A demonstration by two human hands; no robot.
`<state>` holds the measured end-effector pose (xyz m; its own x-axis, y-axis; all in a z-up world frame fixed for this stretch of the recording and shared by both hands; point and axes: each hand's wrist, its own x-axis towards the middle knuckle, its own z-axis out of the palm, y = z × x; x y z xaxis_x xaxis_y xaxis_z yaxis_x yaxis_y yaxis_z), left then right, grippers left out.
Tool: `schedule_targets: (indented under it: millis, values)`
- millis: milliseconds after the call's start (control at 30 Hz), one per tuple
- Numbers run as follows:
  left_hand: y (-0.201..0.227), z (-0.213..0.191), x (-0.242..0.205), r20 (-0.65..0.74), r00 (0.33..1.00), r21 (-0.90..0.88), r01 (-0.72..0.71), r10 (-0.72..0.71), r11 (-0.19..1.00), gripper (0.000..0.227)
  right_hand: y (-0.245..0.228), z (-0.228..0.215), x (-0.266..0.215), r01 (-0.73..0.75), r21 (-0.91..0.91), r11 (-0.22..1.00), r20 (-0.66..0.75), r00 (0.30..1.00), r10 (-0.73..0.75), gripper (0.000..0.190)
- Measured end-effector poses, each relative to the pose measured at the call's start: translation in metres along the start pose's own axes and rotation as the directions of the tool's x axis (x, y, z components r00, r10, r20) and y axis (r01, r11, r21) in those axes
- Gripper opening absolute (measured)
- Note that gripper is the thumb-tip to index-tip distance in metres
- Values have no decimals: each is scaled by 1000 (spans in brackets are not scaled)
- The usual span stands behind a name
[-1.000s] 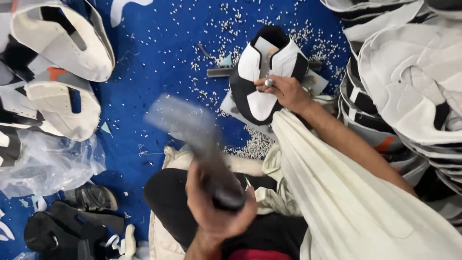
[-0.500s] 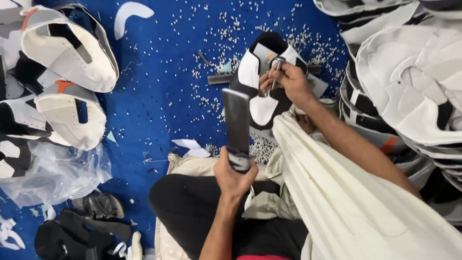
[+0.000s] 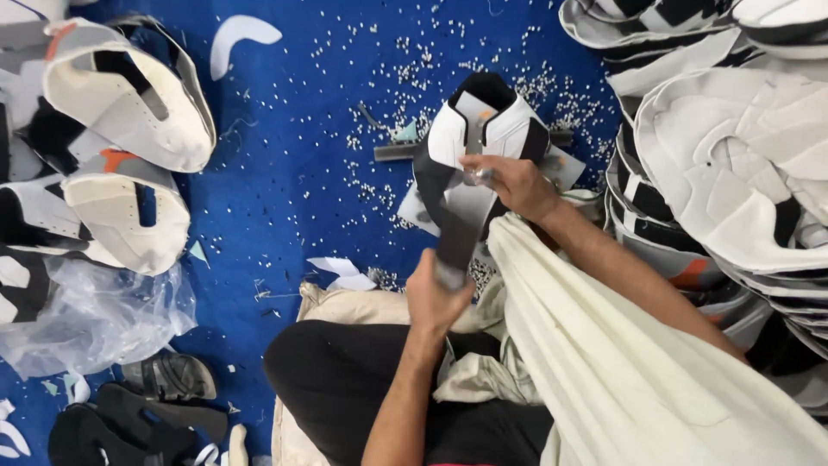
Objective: The person sits on the floor and repeatedly hammers a white and black shoe part that is clamped in a metal vise. They adjust the shoe part's position in the vise and strike it with a hammer multiple times.
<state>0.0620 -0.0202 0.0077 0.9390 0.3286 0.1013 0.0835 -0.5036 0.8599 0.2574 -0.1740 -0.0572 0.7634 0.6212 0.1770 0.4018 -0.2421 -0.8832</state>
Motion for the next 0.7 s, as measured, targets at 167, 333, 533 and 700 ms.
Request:
schedule_targets:
  millis: [167,333,533,700]
  values:
    - [11,-8,0,137,894,160,404,-426,901,41,69,23,-3,-226,355,907,-56,964,262,14]
    - [68,-38,25,-155,985,20,-73,76,997,46,64,18,18,-351,472,809,7,919,395,13]
    - [-25,12,11,96,988,188,105,-125,976,49,27,6,-3,119,-131,984,-32,992,-124,34]
    - [30,-9,17,85,961,92,257,-265,962,38,88,19,11,-201,580,789,-92,947,308,17]
